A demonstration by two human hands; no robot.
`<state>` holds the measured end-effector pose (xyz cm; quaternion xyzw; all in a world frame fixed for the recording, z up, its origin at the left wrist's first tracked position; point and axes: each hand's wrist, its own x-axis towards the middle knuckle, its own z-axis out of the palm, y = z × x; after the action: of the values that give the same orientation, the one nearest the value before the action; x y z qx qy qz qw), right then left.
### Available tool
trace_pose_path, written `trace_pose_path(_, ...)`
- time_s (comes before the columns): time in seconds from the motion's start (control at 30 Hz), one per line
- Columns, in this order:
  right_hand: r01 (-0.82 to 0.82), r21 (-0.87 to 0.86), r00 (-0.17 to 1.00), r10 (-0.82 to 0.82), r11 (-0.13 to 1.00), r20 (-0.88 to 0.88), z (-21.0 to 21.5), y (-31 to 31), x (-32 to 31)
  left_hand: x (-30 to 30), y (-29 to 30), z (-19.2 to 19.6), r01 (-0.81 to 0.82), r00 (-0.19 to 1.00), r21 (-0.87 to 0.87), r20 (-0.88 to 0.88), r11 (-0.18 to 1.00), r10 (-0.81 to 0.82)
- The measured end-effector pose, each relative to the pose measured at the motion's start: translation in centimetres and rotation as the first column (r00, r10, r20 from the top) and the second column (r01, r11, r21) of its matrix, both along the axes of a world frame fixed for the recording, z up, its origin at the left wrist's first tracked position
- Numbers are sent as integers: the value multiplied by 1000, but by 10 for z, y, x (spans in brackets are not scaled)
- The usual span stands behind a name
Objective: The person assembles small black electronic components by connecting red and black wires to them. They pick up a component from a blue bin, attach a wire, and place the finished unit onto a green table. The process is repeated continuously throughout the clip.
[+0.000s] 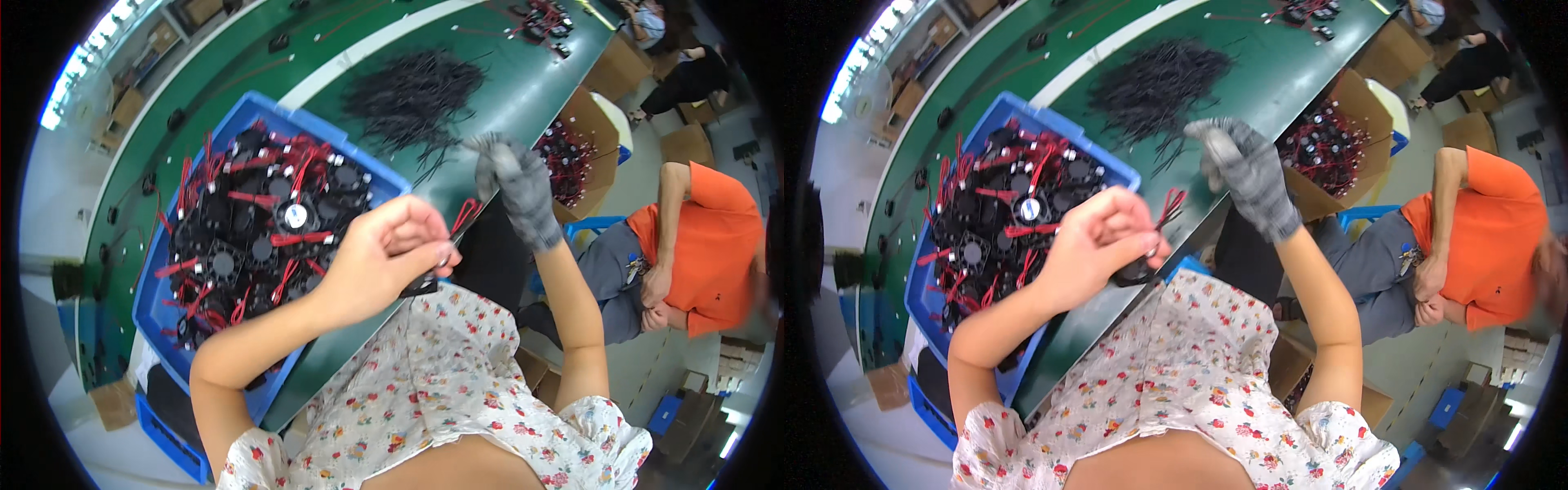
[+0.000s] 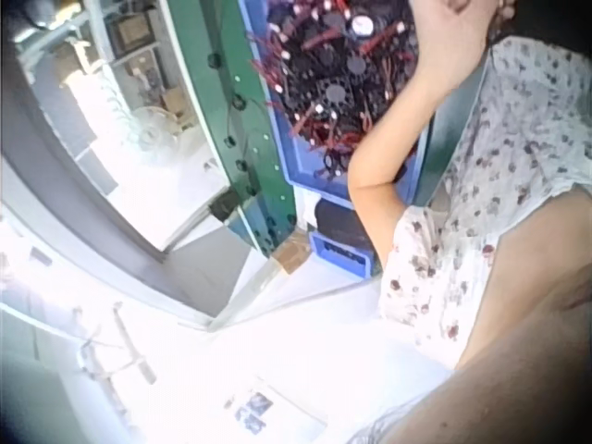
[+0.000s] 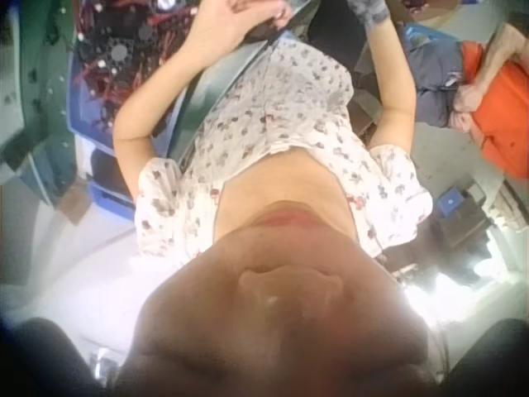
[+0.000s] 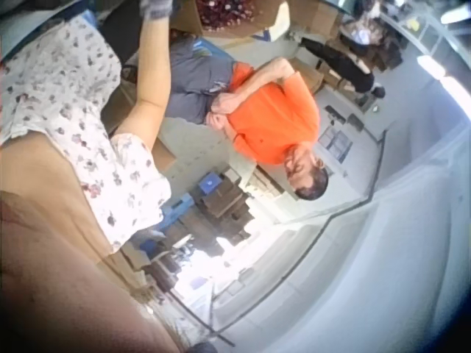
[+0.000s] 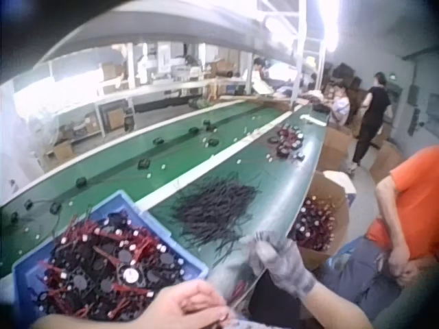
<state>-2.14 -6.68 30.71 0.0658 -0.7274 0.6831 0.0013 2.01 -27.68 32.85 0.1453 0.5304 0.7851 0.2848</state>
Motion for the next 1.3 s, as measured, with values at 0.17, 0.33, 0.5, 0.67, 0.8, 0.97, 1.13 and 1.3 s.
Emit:
trace_pose_path(0.17, 528, 662, 849, -310, 532, -428, -41, 92, -115, -5, -30, 58, -566, 363, -228, -932, 793, -9)
trace_pose_path(0.33, 683, 714, 557, -523, -155, -646, -54, 167, -187, -4, -75, 64, -881, 191, -250, -965, 401, -182)
trace_pose_path(0.5, 473, 871, 503, -770, -135, -393, -32, 199, -202, 3, -111, 52, -956, 233, -268, -939, 115, -254)
trace_pose_path(0.67, 455, 880, 592, -693, -133, -411, -36, 235, -217, 2, -111, 37, -920, 342, -381, -897, 97, -279)
trace_pose_path(0.8, 404, 813, 876, -432, 419, -213, -16, 300, -245, -7, -105, 38, -929, 310, -349, -915, 120, -259)
trace_pose_path(0.97, 248, -135, 969, -243, 959, 54, 81, 219, -210, -7, -89, 42, -918, 269, -327, -930, 226, -250)
trace_pose_path(1.13, 56, -150, 998, -60, 987, -22, 116, 156, -180, -5, -67, 47, -848, 284, -340, -939, 406, -191)
trace_pose_path(1.3, -177, -175, 984, 170, 969, -51, 142, 125, -93, -23, -33, 55, -652, 377, -310, -924, 692, -59)
